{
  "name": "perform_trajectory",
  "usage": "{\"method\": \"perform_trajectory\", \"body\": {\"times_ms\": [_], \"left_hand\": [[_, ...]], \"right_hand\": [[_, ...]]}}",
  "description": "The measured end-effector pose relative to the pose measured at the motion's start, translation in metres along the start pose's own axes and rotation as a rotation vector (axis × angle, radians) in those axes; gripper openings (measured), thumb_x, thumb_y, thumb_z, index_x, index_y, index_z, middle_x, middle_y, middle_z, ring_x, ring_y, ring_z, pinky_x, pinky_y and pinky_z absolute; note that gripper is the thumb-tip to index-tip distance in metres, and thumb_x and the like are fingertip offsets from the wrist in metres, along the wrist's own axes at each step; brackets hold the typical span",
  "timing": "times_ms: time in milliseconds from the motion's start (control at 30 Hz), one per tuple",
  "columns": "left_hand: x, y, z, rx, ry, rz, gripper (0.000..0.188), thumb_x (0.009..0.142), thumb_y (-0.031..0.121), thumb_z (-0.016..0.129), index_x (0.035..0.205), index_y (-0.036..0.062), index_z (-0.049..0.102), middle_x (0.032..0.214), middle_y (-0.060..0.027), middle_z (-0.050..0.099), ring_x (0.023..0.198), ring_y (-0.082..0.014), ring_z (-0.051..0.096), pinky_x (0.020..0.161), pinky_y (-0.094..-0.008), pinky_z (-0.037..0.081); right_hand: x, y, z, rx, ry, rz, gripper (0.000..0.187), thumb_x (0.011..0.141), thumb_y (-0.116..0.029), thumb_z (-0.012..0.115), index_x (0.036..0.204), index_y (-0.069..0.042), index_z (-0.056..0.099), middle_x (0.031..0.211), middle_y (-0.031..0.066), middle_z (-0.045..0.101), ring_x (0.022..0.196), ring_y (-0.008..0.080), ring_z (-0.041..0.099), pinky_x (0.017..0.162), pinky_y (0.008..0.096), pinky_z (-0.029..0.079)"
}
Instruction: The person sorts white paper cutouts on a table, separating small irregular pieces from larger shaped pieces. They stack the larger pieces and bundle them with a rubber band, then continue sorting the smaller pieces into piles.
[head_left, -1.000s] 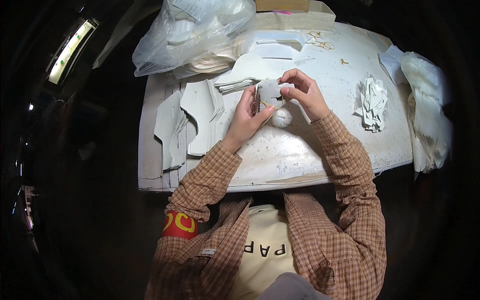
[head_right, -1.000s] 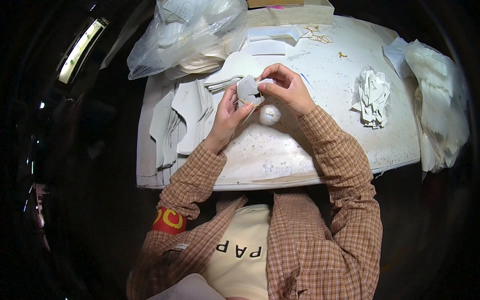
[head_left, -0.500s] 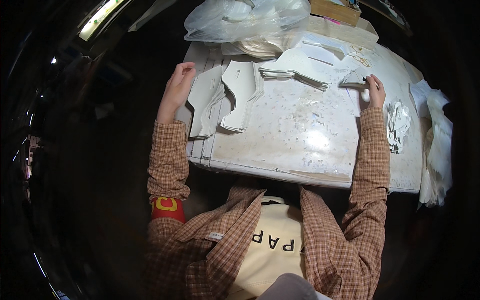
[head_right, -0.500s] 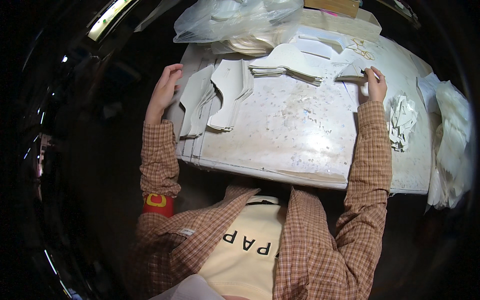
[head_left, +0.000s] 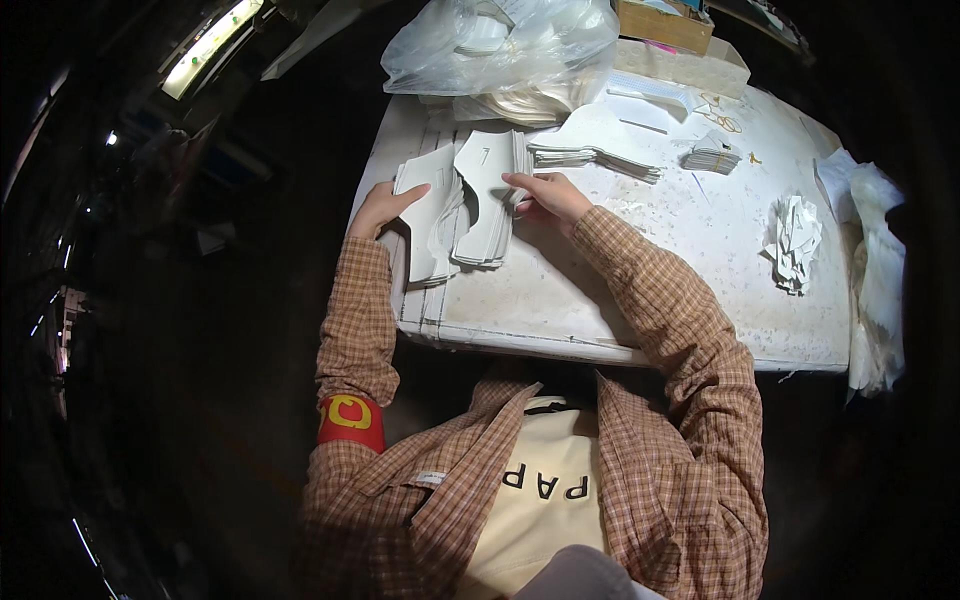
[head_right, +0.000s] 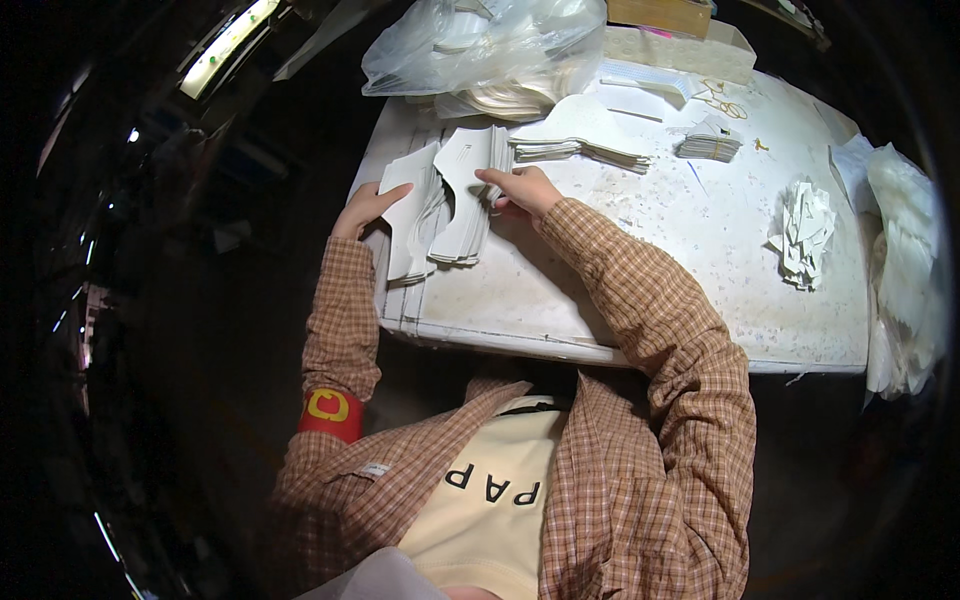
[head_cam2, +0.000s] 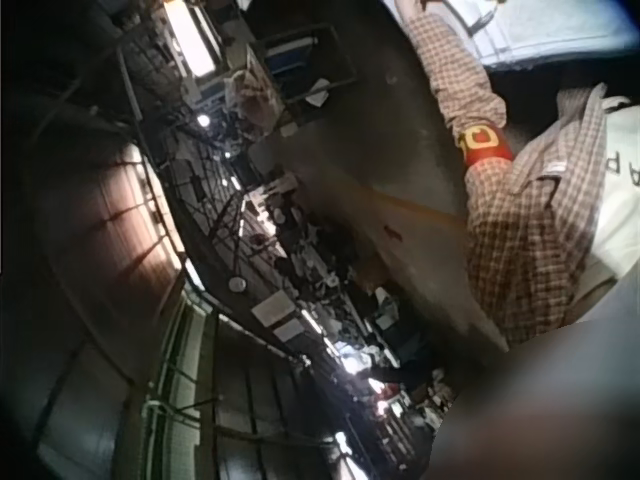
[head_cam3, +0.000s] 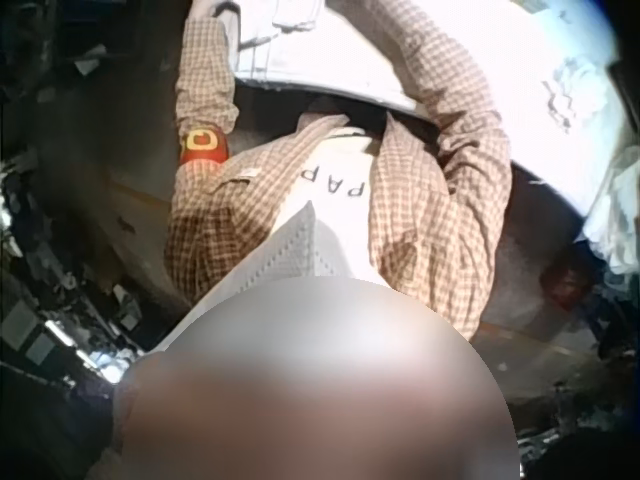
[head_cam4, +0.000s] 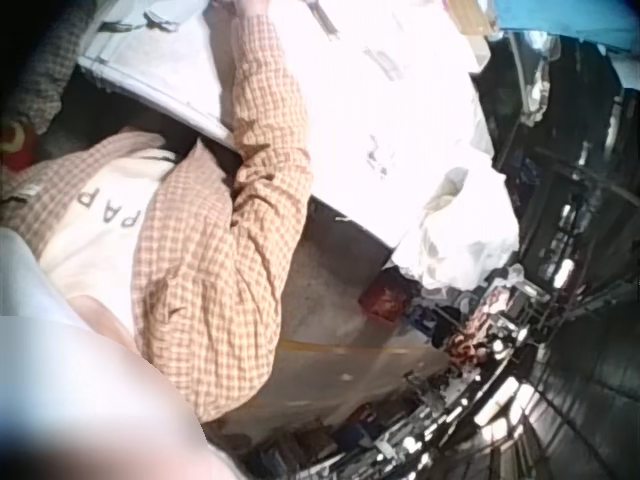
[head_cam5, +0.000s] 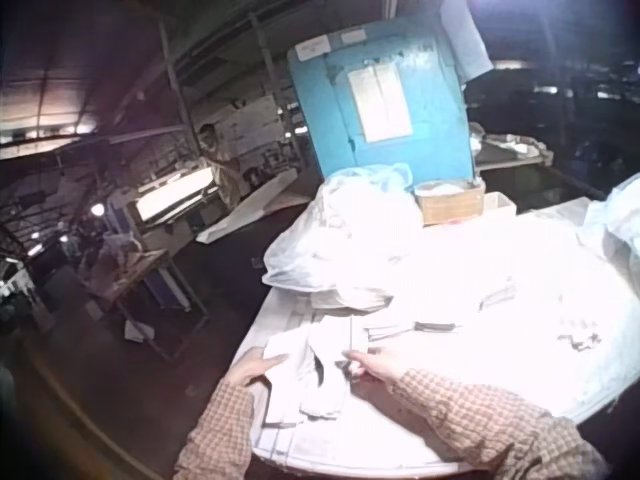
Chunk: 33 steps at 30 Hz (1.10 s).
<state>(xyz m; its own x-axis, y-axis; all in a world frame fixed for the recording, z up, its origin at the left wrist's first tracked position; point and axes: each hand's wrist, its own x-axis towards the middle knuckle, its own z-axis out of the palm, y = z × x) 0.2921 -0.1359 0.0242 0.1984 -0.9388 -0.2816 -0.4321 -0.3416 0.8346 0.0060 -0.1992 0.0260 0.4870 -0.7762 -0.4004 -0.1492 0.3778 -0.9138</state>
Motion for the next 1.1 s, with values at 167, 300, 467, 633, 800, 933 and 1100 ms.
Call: {"method": "perform_trajectory", "body": {"times_ms": [167,300,467,633,800,933,1100], "left_hand": [[-0.021,-0.006,0.032,-0.414,0.213,0.157,0.048,0.088,0.023,0.063,0.123,-0.0065,0.049,0.116,-0.0128,0.06,0.103,-0.0188,0.059,0.087,-0.029,0.046],[-0.051,-0.008,0.048,-0.95,0.113,-0.002,0.043,0.091,0.021,0.057,0.123,-0.0057,0.048,0.118,-0.0128,0.058,0.108,-0.0228,0.057,0.092,-0.0336,0.045],[-0.096,0.003,0.083,-1.335,0.074,-0.087,0.039,0.093,0.014,0.048,0.126,-0.0054,0.043,0.123,-0.0173,0.052,0.116,-0.03,0.05,0.101,-0.046,0.039],[-0.111,0.025,0.112,-1.465,0.155,-0.045,0.037,0.095,0.017,0.044,0.127,-0.0013,0.043,0.126,-0.0167,0.05,0.119,-0.0306,0.047,0.101,-0.0497,0.038],[-0.11,0.032,0.119,-1.481,0.236,-0.069,0.046,0.098,0.037,0.032,0.131,0.0071,0.043,0.129,-0.0104,0.049,0.117,-0.0257,0.048,0.099,-0.0416,0.04],[-0.11,0.027,0.122,-1.563,0.199,0.022,0.051,0.093,0.042,0.044,0.131,0.0079,0.043,0.125,-0.0087,0.05,0.114,-0.0222,0.049,0.097,-0.0386,0.041],[-0.108,0.026,0.129,-1.374,0.247,0.0,0.05,0.081,0.025,0.067,0.123,0.0049,0.048,0.116,-0.0079,0.055,0.108,-0.0228,0.053,0.093,-0.0405,0.043]], "right_hand": [[0.011,0.026,0.02,-0.246,0.247,-0.311,0.058,0.069,-0.034,0.073,0.107,0.008,0.058,0.096,0.0214,0.065,0.091,0.0289,0.064,0.08,0.0346,0.05],[0.009,0.026,0.014,-0.293,0.287,-0.374,0.064,0.07,-0.035,0.07,0.116,0.006,0.052,0.102,0.0221,0.063,0.093,0.0306,0.063,0.082,0.0351,0.049],[-0.02,-0.022,-0.006,-0.559,0.336,-0.547,0.046,0.074,-0.034,0.065,0.108,-0.004,0.061,0.096,0.0187,0.065,0.079,0.0322,0.064,0.073,0.038,0.051],[-0.064,-0.048,0.017,-0.904,0.526,-1.137,0.045,0.077,-0.016,0.064,0.12,-0.01,0.056,0.091,0.0068,0.06,0.074,0.0261,0.062,0.063,0.0368,0.05],[-0.086,-0.011,0.067,-1.456,0.327,-1.192,0.038,0.077,-0.016,0.057,0.115,-0.009,0.057,0.092,0.0032,0.054,0.081,0.0165,0.057,0.06,0.026,0.052],[-0.082,0.009,0.07,-1.431,0.203,-1.224,0.047,0.076,-0.017,0.06,0.12,-0.005,0.053,0.101,0.0079,0.053,0.088,0.0204,0.055,0.065,0.0268,0.054],[-0.084,0.002,0.027,-1.24,0.093,-0.942,0.081,0.066,-0.033,0.079,0.129,0.001,0.04,0.103,0.017,0.057,0.093,0.0329,0.058,0.071,0.0417,0.052]]}}
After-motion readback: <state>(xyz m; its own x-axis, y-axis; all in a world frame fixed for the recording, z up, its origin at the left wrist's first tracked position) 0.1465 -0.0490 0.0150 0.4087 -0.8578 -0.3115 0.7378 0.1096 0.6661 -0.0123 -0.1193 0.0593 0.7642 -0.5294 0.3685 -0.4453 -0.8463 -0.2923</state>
